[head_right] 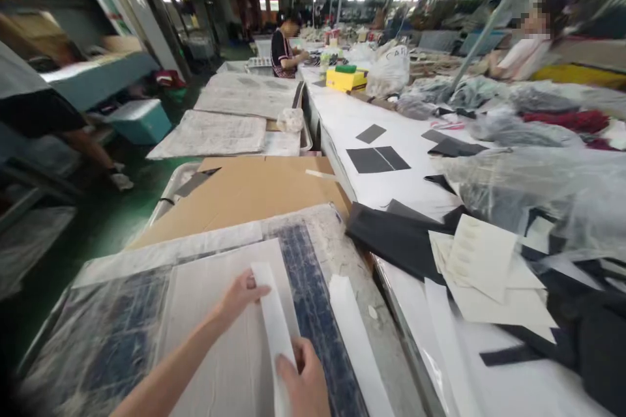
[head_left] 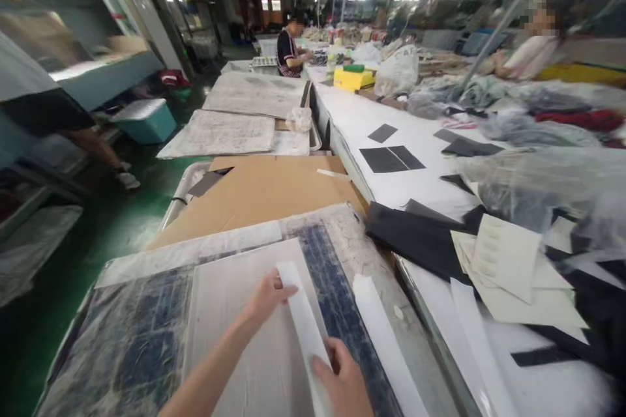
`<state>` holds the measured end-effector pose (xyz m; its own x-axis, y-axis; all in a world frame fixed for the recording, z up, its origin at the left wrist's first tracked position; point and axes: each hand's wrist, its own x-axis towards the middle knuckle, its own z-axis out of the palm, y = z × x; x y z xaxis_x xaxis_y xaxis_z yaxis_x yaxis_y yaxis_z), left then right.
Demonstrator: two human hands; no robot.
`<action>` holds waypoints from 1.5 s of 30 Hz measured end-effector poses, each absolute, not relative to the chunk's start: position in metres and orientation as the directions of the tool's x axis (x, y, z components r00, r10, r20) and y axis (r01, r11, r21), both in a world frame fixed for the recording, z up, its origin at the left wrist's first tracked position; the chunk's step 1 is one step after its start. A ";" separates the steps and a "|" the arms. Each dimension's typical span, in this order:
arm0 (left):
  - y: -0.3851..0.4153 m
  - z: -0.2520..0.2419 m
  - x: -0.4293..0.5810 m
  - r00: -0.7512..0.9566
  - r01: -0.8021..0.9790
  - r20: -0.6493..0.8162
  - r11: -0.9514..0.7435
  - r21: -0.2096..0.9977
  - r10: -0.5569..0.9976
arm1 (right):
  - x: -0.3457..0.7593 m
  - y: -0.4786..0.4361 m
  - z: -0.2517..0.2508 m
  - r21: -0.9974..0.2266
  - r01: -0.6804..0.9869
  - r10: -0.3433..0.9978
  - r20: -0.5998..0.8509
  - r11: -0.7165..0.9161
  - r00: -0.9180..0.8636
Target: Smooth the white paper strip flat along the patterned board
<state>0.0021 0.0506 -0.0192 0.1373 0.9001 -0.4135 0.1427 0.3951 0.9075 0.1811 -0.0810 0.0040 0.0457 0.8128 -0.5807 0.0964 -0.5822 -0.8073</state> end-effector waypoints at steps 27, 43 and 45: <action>0.149 -0.031 0.011 -0.173 0.848 -0.253 0.275 0.453 0.952 | 0.167 0.005 -0.011 -0.626 0.484 0.782 -0.571 -0.611 0.249; 0.127 -0.038 0.014 0.295 0.863 0.049 -0.289 0.414 0.954 | 0.167 0.019 -0.007 -0.476 0.634 0.743 -0.622 -0.610 0.248; 0.125 -0.033 0.007 0.298 0.845 0.076 -0.300 0.442 0.952 | 0.167 0.020 -0.007 -0.470 0.645 0.745 -0.620 -0.603 0.245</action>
